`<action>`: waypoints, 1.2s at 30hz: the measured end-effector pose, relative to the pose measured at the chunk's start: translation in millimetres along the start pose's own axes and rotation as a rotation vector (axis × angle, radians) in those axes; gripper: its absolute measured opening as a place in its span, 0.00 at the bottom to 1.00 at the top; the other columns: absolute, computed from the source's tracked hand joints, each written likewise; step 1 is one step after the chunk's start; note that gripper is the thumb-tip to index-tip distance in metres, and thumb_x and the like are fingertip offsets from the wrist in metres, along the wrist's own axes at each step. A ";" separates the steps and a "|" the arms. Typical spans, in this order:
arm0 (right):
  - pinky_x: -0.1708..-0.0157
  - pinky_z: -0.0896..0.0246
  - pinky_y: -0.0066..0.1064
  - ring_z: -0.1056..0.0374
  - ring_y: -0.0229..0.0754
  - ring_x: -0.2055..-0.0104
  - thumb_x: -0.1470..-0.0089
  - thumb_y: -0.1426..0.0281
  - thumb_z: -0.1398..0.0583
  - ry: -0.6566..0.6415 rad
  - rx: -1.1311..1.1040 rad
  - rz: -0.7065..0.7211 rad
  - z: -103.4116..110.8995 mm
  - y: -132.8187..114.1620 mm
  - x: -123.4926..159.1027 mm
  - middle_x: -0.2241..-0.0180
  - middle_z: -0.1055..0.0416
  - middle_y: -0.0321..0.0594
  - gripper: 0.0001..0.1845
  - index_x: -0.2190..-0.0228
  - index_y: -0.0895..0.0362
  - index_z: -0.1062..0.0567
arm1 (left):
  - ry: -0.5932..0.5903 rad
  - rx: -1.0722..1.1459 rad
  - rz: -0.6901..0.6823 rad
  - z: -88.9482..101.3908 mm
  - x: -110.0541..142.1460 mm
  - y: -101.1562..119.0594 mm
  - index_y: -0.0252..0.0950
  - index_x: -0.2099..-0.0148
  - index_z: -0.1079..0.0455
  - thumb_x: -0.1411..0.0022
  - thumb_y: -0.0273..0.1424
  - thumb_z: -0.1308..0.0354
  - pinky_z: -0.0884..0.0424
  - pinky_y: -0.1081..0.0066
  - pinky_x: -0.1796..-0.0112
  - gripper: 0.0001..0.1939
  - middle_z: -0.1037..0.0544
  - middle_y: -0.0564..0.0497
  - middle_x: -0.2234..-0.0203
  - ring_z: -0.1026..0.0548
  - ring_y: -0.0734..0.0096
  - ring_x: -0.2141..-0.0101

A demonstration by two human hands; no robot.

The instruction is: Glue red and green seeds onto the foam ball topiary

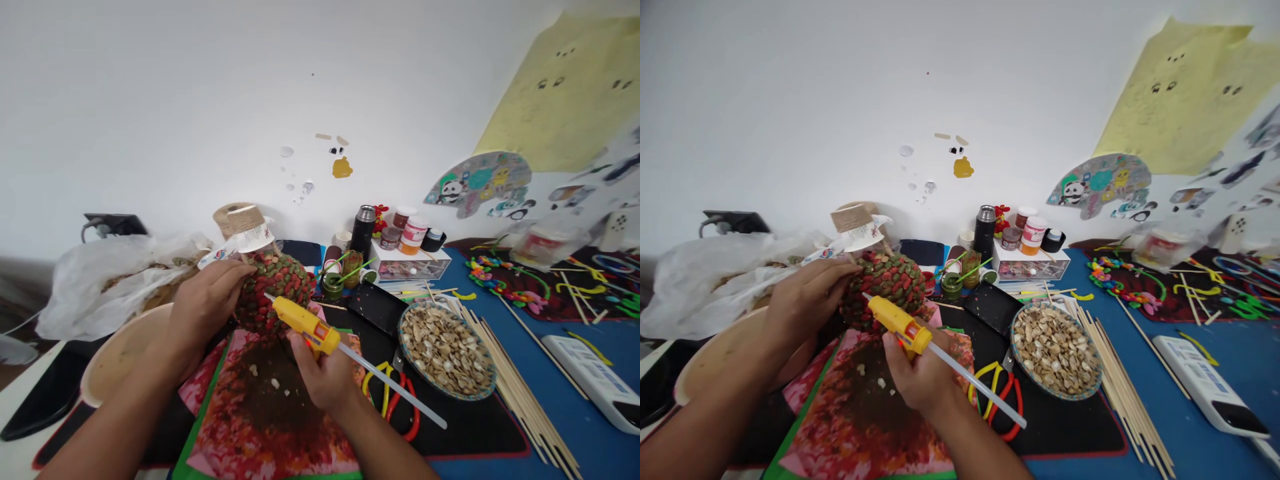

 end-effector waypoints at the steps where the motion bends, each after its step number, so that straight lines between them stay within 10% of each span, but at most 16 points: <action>1: 0.67 0.20 0.34 0.19 0.49 0.71 0.25 0.54 0.37 0.003 0.002 0.000 0.0 -0.2 -0.1 0.72 0.17 0.43 0.20 0.66 0.52 0.18 | -0.005 -0.002 0.001 -0.5 -0.4 -0.2 0.45 0.48 0.13 0.20 0.31 0.45 0.15 0.57 0.45 0.17 0.08 0.45 0.51 0.10 0.54 0.50; 23: 0.70 0.32 0.32 0.28 0.44 0.75 0.20 0.54 0.43 -0.093 0.223 0.135 -1.4 -3.1 0.9 0.76 0.25 0.36 0.24 0.68 0.50 0.20 | 0.056 0.145 0.137 2.1 1.4 15.2 0.46 0.51 0.13 0.21 0.37 0.42 0.16 0.58 0.45 0.14 0.09 0.47 0.53 0.11 0.55 0.51; 36: 0.73 0.35 0.31 0.28 0.43 0.76 0.24 0.60 0.40 -0.096 0.115 0.109 0.6 -8.2 0.2 0.74 0.24 0.37 0.17 0.66 0.52 0.22 | 0.132 0.333 0.490 -4.2 13.1 13.5 0.43 0.37 0.25 0.24 0.45 0.36 0.17 0.61 0.58 0.20 0.17 0.46 0.55 0.17 0.58 0.60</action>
Point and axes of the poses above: each hand's wrist, its own x-axis away from the middle knuckle, its own z-axis out of the back of the hand, y = z × x, the point moved 3 cm from there along -x, towards the middle knuckle
